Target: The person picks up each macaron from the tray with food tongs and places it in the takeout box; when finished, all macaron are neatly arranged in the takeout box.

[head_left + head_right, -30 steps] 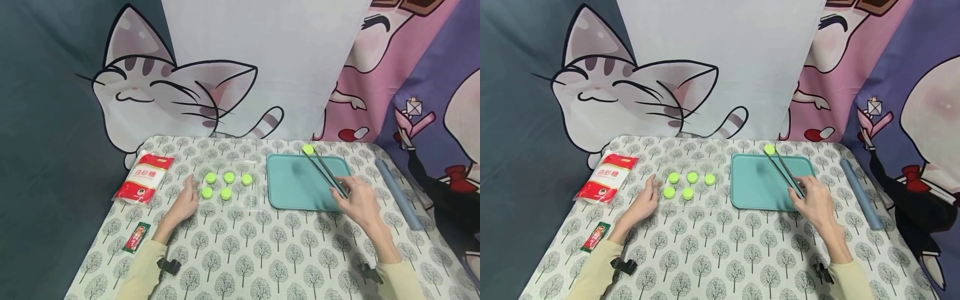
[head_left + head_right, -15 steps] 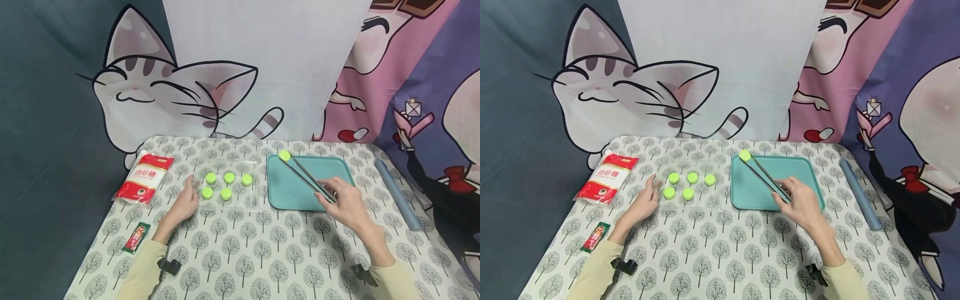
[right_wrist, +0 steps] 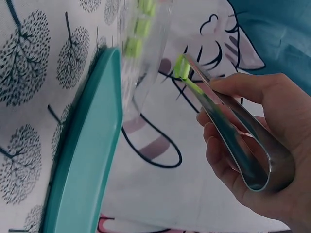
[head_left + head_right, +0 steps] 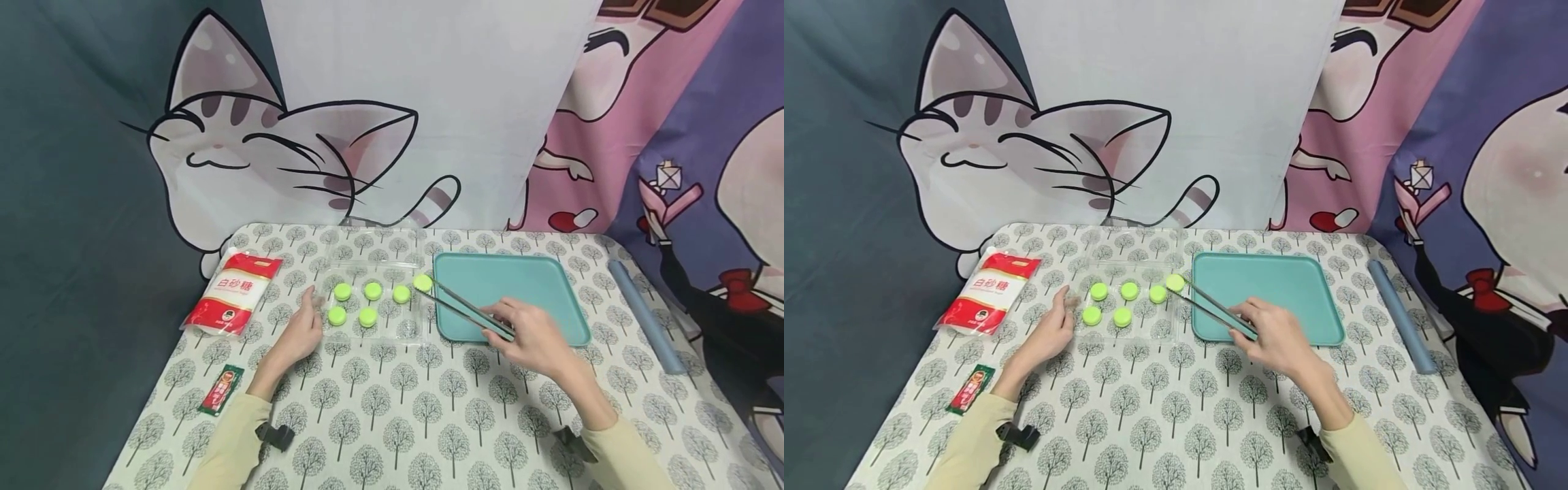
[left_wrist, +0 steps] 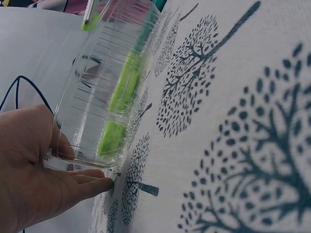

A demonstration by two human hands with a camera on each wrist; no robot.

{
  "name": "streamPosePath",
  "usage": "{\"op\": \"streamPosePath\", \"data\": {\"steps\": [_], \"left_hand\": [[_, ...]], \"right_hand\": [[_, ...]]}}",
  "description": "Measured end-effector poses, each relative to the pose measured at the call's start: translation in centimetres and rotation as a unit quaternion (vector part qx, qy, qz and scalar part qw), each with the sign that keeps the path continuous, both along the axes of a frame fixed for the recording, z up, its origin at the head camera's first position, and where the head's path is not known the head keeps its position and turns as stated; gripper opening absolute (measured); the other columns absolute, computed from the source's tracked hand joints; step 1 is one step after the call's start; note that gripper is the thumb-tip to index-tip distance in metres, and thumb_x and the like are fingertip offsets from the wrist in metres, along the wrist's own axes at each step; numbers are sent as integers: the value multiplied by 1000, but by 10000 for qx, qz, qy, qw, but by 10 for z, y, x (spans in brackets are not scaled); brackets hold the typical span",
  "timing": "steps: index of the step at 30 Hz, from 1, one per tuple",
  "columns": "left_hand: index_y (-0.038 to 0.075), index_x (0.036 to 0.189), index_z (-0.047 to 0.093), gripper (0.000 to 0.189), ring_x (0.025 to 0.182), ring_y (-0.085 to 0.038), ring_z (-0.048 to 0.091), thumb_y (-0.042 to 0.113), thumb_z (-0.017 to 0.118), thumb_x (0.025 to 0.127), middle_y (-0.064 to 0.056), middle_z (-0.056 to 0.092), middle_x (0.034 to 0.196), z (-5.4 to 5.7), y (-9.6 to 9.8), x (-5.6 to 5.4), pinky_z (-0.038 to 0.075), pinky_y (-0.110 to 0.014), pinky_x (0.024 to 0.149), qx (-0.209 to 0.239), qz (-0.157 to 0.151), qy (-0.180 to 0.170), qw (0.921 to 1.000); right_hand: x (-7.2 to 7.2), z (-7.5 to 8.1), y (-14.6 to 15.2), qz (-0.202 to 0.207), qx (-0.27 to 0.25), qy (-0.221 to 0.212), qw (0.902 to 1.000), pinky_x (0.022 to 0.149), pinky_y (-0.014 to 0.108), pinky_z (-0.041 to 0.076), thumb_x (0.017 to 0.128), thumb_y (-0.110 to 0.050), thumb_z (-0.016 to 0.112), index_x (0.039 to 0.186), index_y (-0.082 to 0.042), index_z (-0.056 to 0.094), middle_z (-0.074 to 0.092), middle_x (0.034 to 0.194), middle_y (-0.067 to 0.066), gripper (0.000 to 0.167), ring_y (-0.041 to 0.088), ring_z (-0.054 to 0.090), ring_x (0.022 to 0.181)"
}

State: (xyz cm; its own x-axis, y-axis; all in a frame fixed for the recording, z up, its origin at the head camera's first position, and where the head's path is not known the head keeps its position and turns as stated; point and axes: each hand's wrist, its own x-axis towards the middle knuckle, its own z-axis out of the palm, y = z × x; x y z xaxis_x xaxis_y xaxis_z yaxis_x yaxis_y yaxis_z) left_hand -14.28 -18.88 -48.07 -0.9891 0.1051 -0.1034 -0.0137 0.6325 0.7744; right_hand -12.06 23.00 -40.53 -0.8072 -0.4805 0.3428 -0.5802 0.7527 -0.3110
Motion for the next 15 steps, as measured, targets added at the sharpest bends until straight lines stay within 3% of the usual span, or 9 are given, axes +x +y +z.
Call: {"op": "streamPosePath", "data": {"steps": [5,11,15], "left_hand": [[-3,160,-2,64,150,-47,26,7,30,106,-30,31,161,-1,0,0,16,-55,128,18,21,-35,10000],[-4,160,-2,64,149,-48,28,7,31,105,-30,30,160,-1,0,0,17,-57,127,-37,17,56,10000],[-3,160,-2,65,150,-47,27,8,31,105,-29,30,161,-1,0,0,17,-57,127,-20,28,8,10000]], "right_hand": [[-3,6,-10,269,366,-297,9985,65,27,56,83,-18,80,114,-5,73,73,95,2,34,10,64,74],[-13,17,-22,754,644,-762,9922,46,15,40,83,-18,79,112,-4,74,73,98,5,32,0,46,56],[-22,28,-32,985,955,-924,9862,44,14,39,83,-16,79,110,-4,75,73,98,7,30,-2,40,54]]}}
